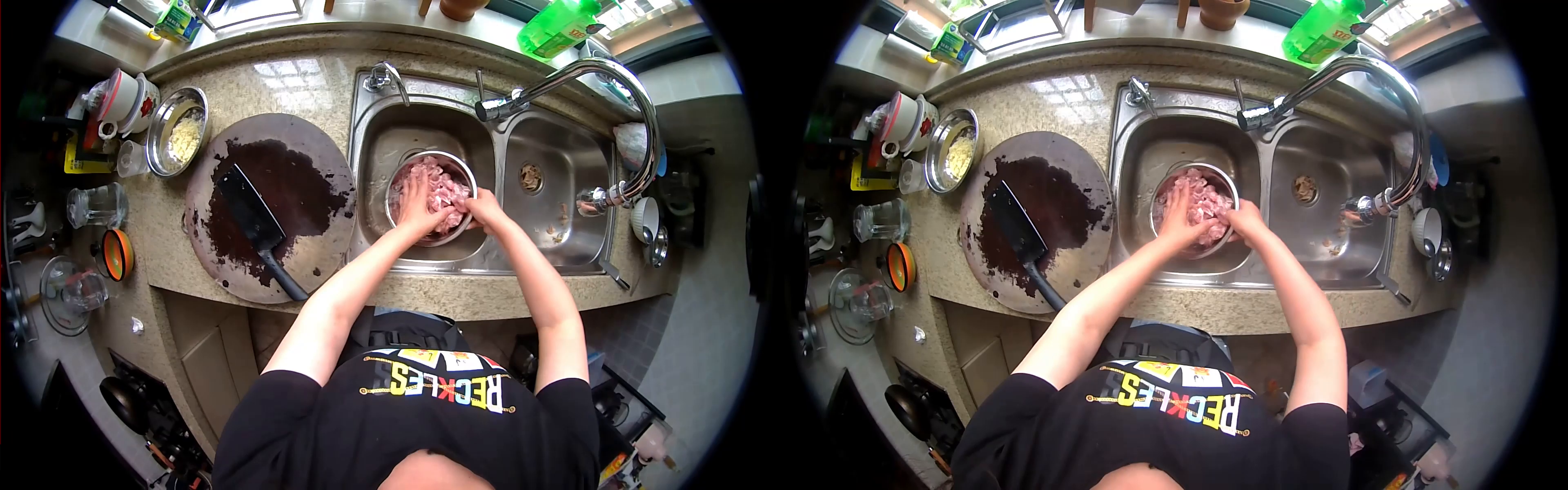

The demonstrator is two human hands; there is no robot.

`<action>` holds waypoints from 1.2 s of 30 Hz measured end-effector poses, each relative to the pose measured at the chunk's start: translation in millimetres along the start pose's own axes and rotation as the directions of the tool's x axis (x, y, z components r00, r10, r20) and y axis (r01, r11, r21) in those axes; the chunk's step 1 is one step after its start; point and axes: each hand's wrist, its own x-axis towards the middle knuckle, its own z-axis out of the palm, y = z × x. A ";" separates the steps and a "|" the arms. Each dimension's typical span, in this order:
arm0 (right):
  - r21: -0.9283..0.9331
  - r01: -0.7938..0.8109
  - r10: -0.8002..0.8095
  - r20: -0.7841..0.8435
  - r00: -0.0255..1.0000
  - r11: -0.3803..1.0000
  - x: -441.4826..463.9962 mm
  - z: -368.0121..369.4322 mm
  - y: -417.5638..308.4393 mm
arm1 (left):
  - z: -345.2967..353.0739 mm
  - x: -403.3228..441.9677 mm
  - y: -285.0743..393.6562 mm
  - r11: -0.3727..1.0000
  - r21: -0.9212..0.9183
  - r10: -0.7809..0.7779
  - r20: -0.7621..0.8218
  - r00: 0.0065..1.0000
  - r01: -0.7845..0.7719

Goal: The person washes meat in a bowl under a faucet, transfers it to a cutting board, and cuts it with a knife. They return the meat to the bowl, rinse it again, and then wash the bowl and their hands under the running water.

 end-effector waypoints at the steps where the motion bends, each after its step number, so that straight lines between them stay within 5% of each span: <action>1: 0.182 -0.038 0.039 0.000 0.999 0.983 8.5 3.3 15.0 | -6.6 2.3 -5.1 0.996 0.021 0.085 0.002 0.996 -0.085; 6: 0.442 -0.121 0.111 0.049 0.993 0.889 5.9 11.6 36.6 | -47.3 -19.3 4.5 0.959 0.281 0.121 -0.267 0.956 -0.043; 8: 0.551 -0.082 0.072 0.041 0.997 0.831 -1.2 8.3 37.7 | -51.0 -25.3 6.9 0.970 -0.209 -0.196 -0.366 0.910 0.125; 9: 0.558 -0.080 0.070 0.038 0.997 0.826 -4.7 6.2 39.2 | -51.9 -24.7 11.8 0.932 -0.276 -0.333 -0.401 0.853 0.234; 10: 0.594 -0.058 0.033 0.052 0.998 0.802 -7.6 2.3 41.4 | -58.1 -23.8 13.6 0.678 -0.616 -0.544 -0.052 0.837 0.402; 11: 0.630 -0.038 -0.003 0.064 0.998 0.776 -13.3 -1.0 41.2 | -75.7 -24.0 30.2 0.282 -0.769 -0.569 0.348 0.745 0.574; 12: 0.616 -0.013 -0.035 0.066 0.997 0.787 -19.0 -5.1 40.6 | -66.3 -21.5 10.9 0.222 -0.753 -0.477 0.470 0.743 0.619; 17: 0.518 0.031 -0.092 0.093 0.991 0.855 -57.2 -21.2 29.4 | -77.2 -30.6 40.8 0.300 -0.768 -0.389 0.443 0.807 0.566; 20: 0.378 0.329 -0.229 -0.287 0.930 0.865 -67.5 -43.4 47.7 | -78.6 -39.5 48.7 0.333 -0.775 -0.407 0.395 0.824 0.536; 21: 0.398 0.419 -0.230 -0.441 0.867 0.816 -77.1 -58.8 49.6 | -80.7 -43.1 48.8 0.379 -0.753 -0.428 0.372 0.824 0.537; 23: 0.172 0.687 -0.331 -0.778 0.534 0.706 -85.7 -85.3 62.3 | -85.4 -47.2 45.0 0.430 -0.726 -0.446 0.346 0.825 0.537; 24: 0.050 0.684 -0.331 -0.848 0.415 0.728 -99.0 -98.4 50.6 | -86.7 -50.6 40.0 0.424 -0.721 -0.445 0.362 0.819 0.548; 28: -0.171 0.722 -0.529 -0.793 0.302 0.670 -128.1 -114.4 7.3 | -89.1 -62.2 38.0 0.442 -0.718 -0.427 0.359 0.830 0.538; 30: -0.066 0.724 -0.504 -0.761 0.408 0.686 -124.4 -116.5 5.4 | -90.6 -67.2 40.8 0.447 -0.727 -0.428 0.337 0.838 0.521; 36: -0.033 0.800 -0.603 -0.677 0.422 0.599 -158.1 -55.7 -19.7 | -108.7 -78.0 42.9 0.448 -0.735 -0.389 0.352 0.851 0.509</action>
